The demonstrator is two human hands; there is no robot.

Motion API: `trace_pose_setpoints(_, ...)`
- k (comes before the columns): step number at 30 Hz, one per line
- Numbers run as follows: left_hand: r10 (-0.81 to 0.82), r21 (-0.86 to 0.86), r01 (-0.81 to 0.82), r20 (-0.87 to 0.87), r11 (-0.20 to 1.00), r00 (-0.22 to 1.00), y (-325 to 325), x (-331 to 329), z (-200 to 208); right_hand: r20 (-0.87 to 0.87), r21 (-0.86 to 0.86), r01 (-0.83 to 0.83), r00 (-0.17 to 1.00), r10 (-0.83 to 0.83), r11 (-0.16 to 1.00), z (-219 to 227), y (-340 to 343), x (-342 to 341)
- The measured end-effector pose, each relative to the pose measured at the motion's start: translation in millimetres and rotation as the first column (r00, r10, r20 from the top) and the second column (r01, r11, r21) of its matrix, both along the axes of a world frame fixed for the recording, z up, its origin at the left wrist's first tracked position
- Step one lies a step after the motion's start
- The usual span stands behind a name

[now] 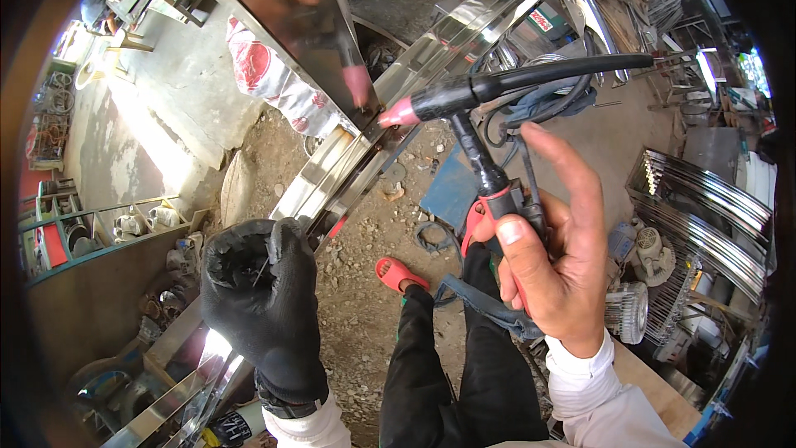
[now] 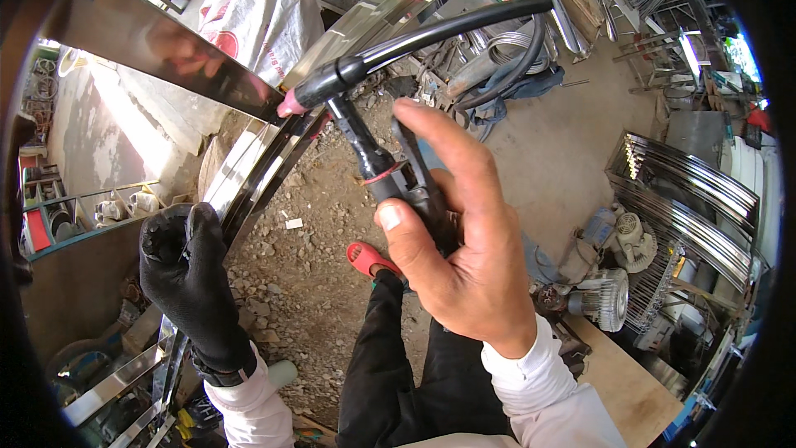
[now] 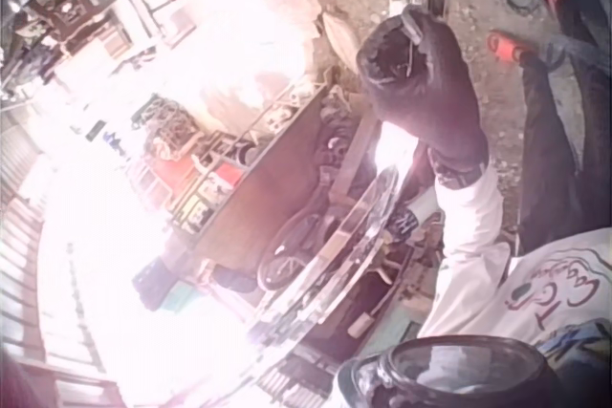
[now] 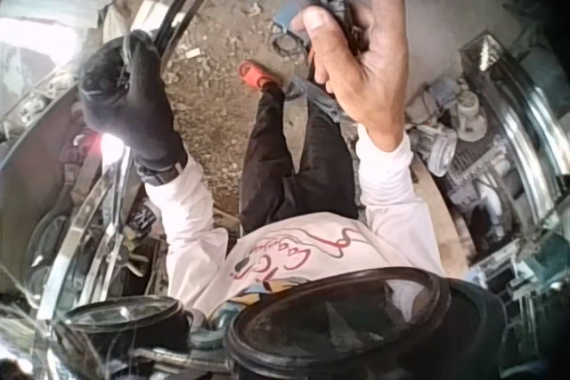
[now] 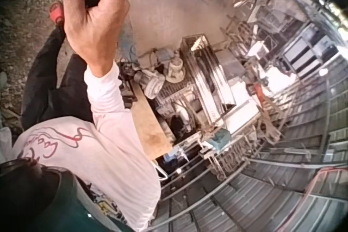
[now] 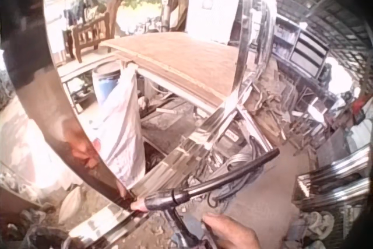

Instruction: The person welds joints on a stainless steel frame using a handheld welding torch and filler rod. They repeatedly reposition the frame, clamp sections with locking pliers, and apply short weld beads at multiple joints.

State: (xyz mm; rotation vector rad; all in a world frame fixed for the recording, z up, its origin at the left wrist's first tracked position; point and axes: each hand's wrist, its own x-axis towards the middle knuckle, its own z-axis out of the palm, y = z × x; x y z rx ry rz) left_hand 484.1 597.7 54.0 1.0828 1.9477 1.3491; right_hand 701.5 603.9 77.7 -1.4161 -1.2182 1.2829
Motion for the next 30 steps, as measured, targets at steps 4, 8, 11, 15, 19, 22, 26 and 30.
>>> trace_pose_setpoints(4,-0.017,-0.018,0.017,-0.014,1.0,1.0,-1.3,-1.8,1.1,0.079,0.022,-0.042,0.996,0.04,0.999,-5.6,0.9,-4.2)
trace_pose_setpoints(8,-0.017,-0.034,0.017,0.001,0.999,1.0,-1.6,-0.3,3.1,0.106,0.041,-0.044,0.994,0.039,0.998,-9.2,-1.7,-4.9)
trace_pose_setpoints(11,-0.027,-0.016,0.026,-0.015,1.0,1.0,-2.0,-0.9,2.3,0.115,0.073,-0.051,0.992,0.042,0.996,-13.6,-3.6,-6.1)
trace_pose_setpoints(15,-0.029,-0.008,0.029,-0.004,1.0,1.0,-1.7,-1.6,0.9,0.151,0.109,-0.051,0.988,0.034,0.993,-17.5,-5.8,-6.3)
trace_pose_setpoints(19,-0.027,-0.015,0.027,-0.009,1.0,1.0,-1.8,-0.7,2.8,0.152,0.125,-0.053,0.988,0.034,0.991,-18.3,-6.5,-7.0)
trace_pose_setpoints(22,-0.022,-0.024,0.022,-0.011,0.999,1.0,-1.9,-0.5,2.4,0.186,0.188,-0.086,0.981,0.051,0.978,-26.6,-5.2,-3.6)
trace_pose_setpoints(26,-0.011,-0.027,0.011,0.012,1.0,1.0,-1.4,0.3,2.9,0.203,0.246,-0.121,0.976,0.071,0.962,-30.6,-2.4,-0.5)
trace_pose_setpoints(30,-0.005,-0.038,0.004,-0.026,0.999,1.0,-2.0,-0.3,1.5,0.158,0.176,-0.093,0.985,0.065,0.98,-19.5,-3.0,-4.5)
